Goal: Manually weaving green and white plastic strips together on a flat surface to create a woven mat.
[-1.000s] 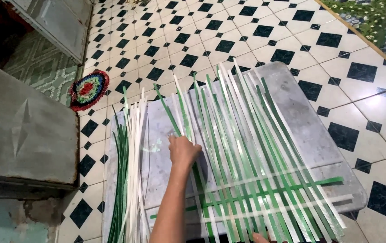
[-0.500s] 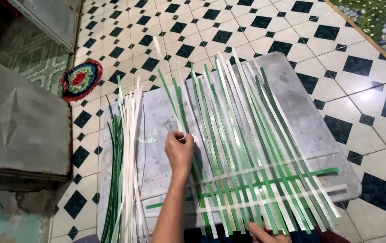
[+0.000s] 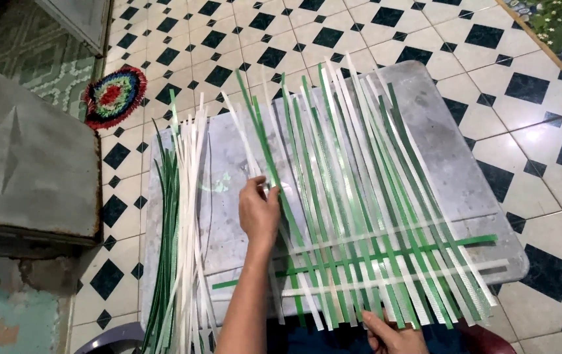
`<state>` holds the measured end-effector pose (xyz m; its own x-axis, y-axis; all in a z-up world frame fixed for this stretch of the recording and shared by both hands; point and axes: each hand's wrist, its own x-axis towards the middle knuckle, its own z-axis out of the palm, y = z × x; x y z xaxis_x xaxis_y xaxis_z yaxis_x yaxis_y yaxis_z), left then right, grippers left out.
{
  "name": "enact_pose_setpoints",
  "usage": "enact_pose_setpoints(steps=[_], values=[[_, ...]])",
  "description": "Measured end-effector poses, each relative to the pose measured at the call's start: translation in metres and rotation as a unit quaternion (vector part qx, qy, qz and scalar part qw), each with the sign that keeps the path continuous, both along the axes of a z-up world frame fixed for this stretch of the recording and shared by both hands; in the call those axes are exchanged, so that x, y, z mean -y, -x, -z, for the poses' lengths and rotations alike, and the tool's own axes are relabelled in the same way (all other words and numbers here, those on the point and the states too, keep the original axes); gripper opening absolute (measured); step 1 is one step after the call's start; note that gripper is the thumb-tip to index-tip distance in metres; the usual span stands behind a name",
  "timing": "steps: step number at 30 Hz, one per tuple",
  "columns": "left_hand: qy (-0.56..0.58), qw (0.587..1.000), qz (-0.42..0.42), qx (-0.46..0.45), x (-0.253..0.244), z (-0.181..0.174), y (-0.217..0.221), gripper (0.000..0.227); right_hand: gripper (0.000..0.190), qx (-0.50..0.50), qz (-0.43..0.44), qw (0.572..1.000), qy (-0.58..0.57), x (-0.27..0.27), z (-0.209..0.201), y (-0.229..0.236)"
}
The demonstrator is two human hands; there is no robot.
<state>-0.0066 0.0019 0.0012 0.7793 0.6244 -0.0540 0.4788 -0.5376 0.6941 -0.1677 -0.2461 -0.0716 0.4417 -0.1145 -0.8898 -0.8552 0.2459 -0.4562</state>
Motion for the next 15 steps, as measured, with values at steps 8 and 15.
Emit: enact_pose_setpoints(steps=[8, 15], values=[[-0.229, 0.950, 0.195, 0.084, -0.003, 0.036, 0.023, 0.033, 0.035, 0.150, -0.333, 0.926, 0.094, 0.027, 0.048, 0.017], [-0.208, 0.945, 0.240, 0.081, -0.004, 0.021, 0.045, 0.044, 0.028, 0.001, -0.094, 0.996, -0.007, 0.004, -0.030, -0.008]])
